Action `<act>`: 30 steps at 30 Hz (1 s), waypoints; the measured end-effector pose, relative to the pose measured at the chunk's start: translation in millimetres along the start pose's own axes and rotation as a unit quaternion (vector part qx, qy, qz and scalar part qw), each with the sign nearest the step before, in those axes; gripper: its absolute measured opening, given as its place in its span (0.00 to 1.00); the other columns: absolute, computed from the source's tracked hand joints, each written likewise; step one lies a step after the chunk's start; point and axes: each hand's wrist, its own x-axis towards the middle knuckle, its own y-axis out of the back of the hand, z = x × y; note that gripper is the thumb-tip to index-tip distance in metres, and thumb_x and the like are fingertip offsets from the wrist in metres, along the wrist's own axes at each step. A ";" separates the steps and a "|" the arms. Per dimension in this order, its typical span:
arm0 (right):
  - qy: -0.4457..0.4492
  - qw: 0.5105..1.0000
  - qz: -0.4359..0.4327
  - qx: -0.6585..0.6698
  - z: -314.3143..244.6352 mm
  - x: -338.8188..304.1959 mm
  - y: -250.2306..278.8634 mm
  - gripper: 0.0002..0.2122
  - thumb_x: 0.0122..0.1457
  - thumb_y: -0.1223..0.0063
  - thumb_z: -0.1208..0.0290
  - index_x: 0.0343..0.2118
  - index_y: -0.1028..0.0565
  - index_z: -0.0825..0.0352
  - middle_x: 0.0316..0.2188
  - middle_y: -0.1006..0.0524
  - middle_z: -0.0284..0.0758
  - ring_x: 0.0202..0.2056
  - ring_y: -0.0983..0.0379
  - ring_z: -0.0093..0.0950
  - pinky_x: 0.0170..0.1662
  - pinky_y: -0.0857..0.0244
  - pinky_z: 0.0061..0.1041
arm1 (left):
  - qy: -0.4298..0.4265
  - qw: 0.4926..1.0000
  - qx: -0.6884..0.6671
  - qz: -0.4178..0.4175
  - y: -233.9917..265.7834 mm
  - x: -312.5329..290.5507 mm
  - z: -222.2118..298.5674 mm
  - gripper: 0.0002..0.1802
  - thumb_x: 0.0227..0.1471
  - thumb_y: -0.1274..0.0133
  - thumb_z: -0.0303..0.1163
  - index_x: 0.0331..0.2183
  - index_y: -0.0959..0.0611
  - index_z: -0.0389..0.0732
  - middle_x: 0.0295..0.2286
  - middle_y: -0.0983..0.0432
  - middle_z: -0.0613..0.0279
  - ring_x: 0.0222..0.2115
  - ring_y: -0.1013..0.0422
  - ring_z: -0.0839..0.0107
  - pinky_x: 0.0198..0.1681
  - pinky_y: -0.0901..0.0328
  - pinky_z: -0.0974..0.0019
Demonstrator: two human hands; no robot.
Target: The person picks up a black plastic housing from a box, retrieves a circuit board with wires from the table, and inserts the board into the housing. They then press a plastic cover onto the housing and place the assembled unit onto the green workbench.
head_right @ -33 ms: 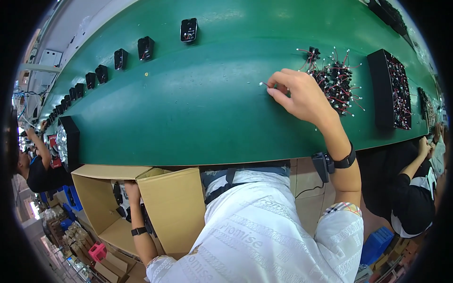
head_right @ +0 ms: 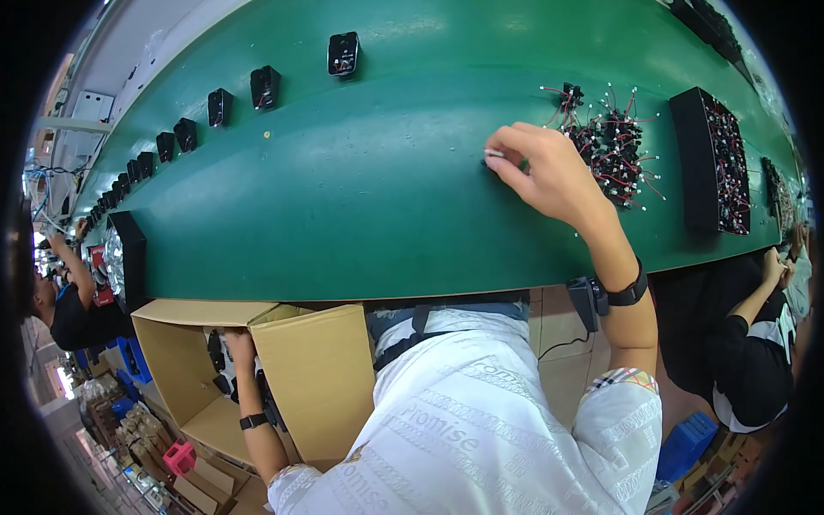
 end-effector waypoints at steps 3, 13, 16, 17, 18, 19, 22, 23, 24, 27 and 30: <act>-0.003 0.989 0.100 0.112 -2.0 -1.8 -6.5 0.04 0.57 0.39 0.75 0.33 0.23 0.69 0.29 0.23 0.33 0.31 0.24 0.29 0.33 0.32 0.28 | 0.145 0.965 -0.171 0.140 13.2 -6.8 4.8 0.28 0.56 0.47 0.27 0.58 0.30 0.37 0.50 0.26 0.55 0.43 0.26 0.64 0.31 0.26 0.59; 0.013 0.979 0.152 0.132 -9.1 4.6 -5.4 0.05 0.57 0.37 0.75 0.31 0.22 0.70 0.25 0.22 0.31 0.26 0.27 0.21 0.30 0.35 0.20 | -0.001 0.945 -0.172 0.278 142.4 10.8 125.9 0.30 0.58 0.59 0.28 0.63 0.33 0.41 0.50 0.28 0.56 0.46 0.26 0.67 0.44 0.28 0.66; 0.019 0.983 0.161 0.083 -9.6 11.4 -18.3 0.06 0.58 0.37 0.74 0.30 0.23 0.71 0.24 0.22 0.33 0.23 0.28 0.22 0.28 0.35 0.22 | -0.080 0.981 -0.154 0.089 73.1 41.6 254.2 0.37 0.46 0.57 0.25 0.62 0.31 0.39 0.49 0.28 0.57 0.47 0.29 0.67 0.52 0.34 0.66; 0.031 0.985 0.168 0.026 -8.3 13.6 -23.8 0.07 0.58 0.37 0.73 0.29 0.24 0.71 0.23 0.23 0.34 0.22 0.28 0.23 0.28 0.35 0.22 | -0.120 0.983 -0.132 0.046 41.0 58.1 285.0 0.38 0.44 0.57 0.24 0.61 0.30 0.39 0.49 0.28 0.57 0.50 0.31 0.66 0.57 0.37 0.65; 0.029 0.984 0.174 -0.023 -3.8 13.9 -29.4 0.09 0.59 0.37 0.72 0.28 0.25 0.71 0.22 0.24 0.36 0.21 0.29 0.24 0.27 0.35 0.24 | -0.168 0.982 -0.084 -0.012 13.9 76.5 304.1 0.40 0.41 0.56 0.24 0.61 0.29 0.38 0.49 0.29 0.56 0.52 0.34 0.67 0.61 0.44 0.66; 0.029 0.984 0.175 -0.026 -3.4 16.0 -30.4 0.09 0.59 0.37 0.72 0.28 0.25 0.71 0.22 0.24 0.36 0.21 0.29 0.24 0.27 0.35 0.24 | -0.233 0.969 -0.005 -0.085 -10.0 96.6 322.5 0.38 0.41 0.54 0.25 0.59 0.29 0.38 0.47 0.28 0.56 0.48 0.32 0.68 0.56 0.38 0.67; -0.050 0.991 0.127 0.004 -14.8 23.5 -31.3 0.10 0.59 0.37 0.71 0.28 0.26 0.71 0.20 0.24 0.33 0.20 0.28 0.24 0.26 0.35 0.24 | -0.234 0.947 0.038 -0.218 -80.7 115.2 373.7 0.34 0.43 0.47 0.34 0.55 0.26 0.38 0.40 0.24 0.50 0.40 0.26 0.58 0.47 0.31 0.60; -0.110 0.971 0.117 0.177 -18.6 25.4 -30.6 0.10 0.59 0.37 0.71 0.28 0.26 0.71 0.22 0.23 0.33 0.22 0.28 0.23 0.27 0.33 0.24 | -0.217 0.941 0.055 -0.253 -104.1 118.2 383.9 0.35 0.44 0.46 0.38 0.56 0.26 0.39 0.41 0.22 0.42 0.41 0.23 0.50 0.48 0.30 0.57; -0.166 0.918 0.101 0.345 -20.5 27.4 -30.9 0.09 0.59 0.37 0.72 0.28 0.26 0.71 0.23 0.23 0.33 0.23 0.27 0.23 0.29 0.32 0.24 | -0.242 0.929 0.069 -0.272 -126.9 124.1 385.2 0.35 0.45 0.46 0.42 0.56 0.25 0.39 0.43 0.21 0.39 0.44 0.23 0.46 0.49 0.30 0.55; 0.023 0.966 0.250 0.070 -6.6 24.9 -44.6 0.09 0.60 0.38 0.72 0.29 0.25 0.70 0.28 0.21 0.32 0.27 0.26 0.19 0.32 0.30 0.20 | -0.268 0.908 0.115 -0.302 -161.9 117.9 404.9 0.35 0.45 0.47 0.46 0.54 0.24 0.36 0.38 0.19 0.38 0.41 0.23 0.44 0.49 0.30 0.52; -0.035 0.956 0.234 0.176 -6.3 26.6 -46.0 0.08 0.60 0.38 0.73 0.30 0.25 0.71 0.30 0.21 0.34 0.28 0.26 0.17 0.34 0.30 0.17 | -0.265 0.910 0.099 -0.303 -173.1 119.0 399.7 0.35 0.48 0.46 0.49 0.53 0.23 0.36 0.38 0.19 0.39 0.41 0.22 0.44 0.48 0.30 0.52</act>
